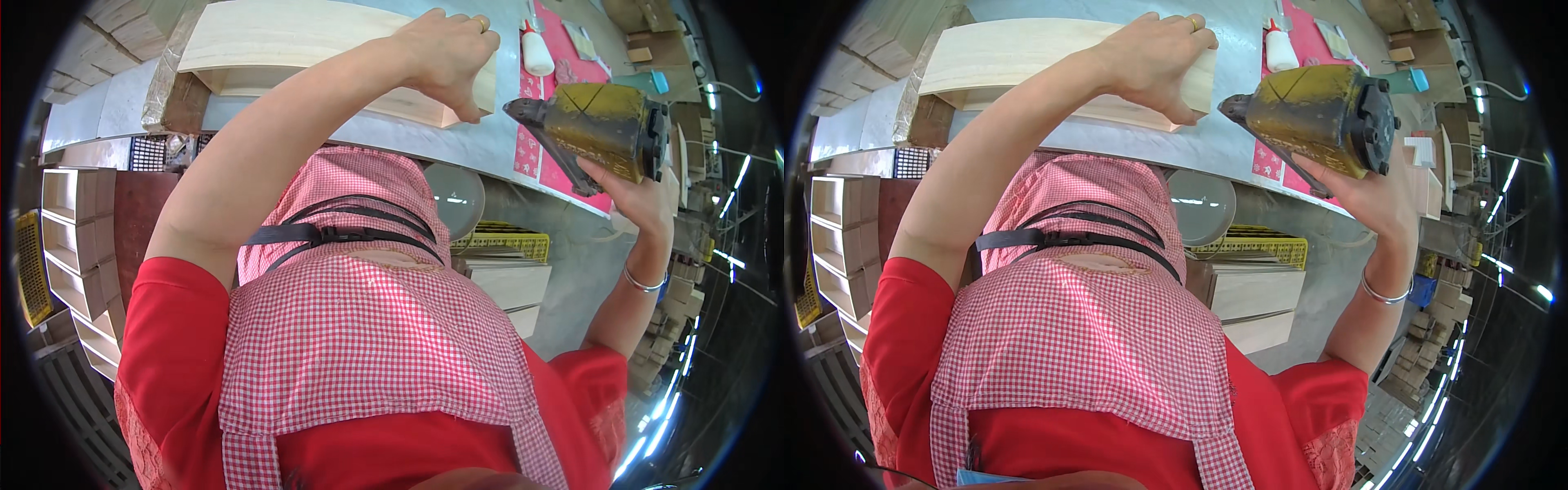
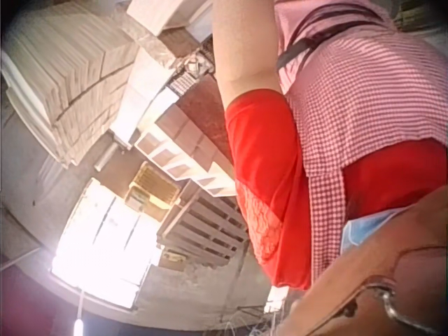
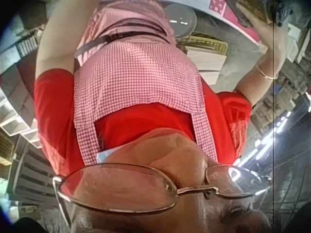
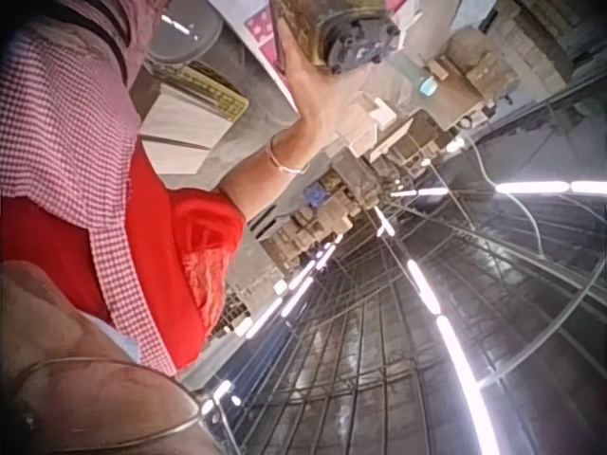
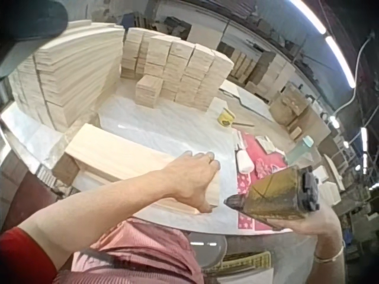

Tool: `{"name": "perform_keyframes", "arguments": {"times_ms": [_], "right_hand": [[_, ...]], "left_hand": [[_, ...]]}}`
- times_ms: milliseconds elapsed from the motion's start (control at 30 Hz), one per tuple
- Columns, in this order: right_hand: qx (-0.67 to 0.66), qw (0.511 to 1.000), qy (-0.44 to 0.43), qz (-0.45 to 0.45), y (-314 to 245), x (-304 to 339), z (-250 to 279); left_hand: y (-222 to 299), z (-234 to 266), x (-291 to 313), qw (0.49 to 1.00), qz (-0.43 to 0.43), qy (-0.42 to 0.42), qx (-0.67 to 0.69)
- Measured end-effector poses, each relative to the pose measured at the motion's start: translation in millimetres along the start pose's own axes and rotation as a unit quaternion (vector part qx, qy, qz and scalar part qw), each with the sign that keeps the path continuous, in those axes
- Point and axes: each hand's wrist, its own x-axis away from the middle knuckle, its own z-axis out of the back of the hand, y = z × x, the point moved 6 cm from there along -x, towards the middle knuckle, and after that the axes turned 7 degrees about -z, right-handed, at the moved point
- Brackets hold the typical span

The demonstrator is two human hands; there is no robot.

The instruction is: Assembling wooden boxes by applying wood glue and using a pneumatic brad nailer.

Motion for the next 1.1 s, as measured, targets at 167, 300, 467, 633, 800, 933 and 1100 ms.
{"name": "perform_keyframes", "arguments": {"times_ms": [167,300,467,633,800,933,1100], "right_hand": [[-0.010,0.999,-0.012,0.043,-12,-2,-4],[0.064,0.997,-0.028,0.025,-20,-7,-6],[0.056,0.995,-0.020,0.074,-15,-11,-6],[0.087,0.990,-0.002,0.107,-9,-14,-1],[0.082,0.992,-0.029,0.087,-5,-25,0],[0.116,0.981,-0.058,0.141,-22,-29,2],[0.070,0.982,-0.006,0.177,-22,-37,9]], "left_hand": [[2,2,1,1.000,-0.003,0.001,-0.001],[2,1,1,1.000,-0.005,0.002,-0.003],[4,3,1,1.000,-0.006,0.004,-0.003],[8,9,1,1.000,-0.008,-0.004,0.002],[5,6,1,1.000,-0.016,0.005,-0.005],[1,5,0,0.998,-0.022,0.054,-0.021],[2,4,1,0.999,-0.004,0.024,-0.021]]}}
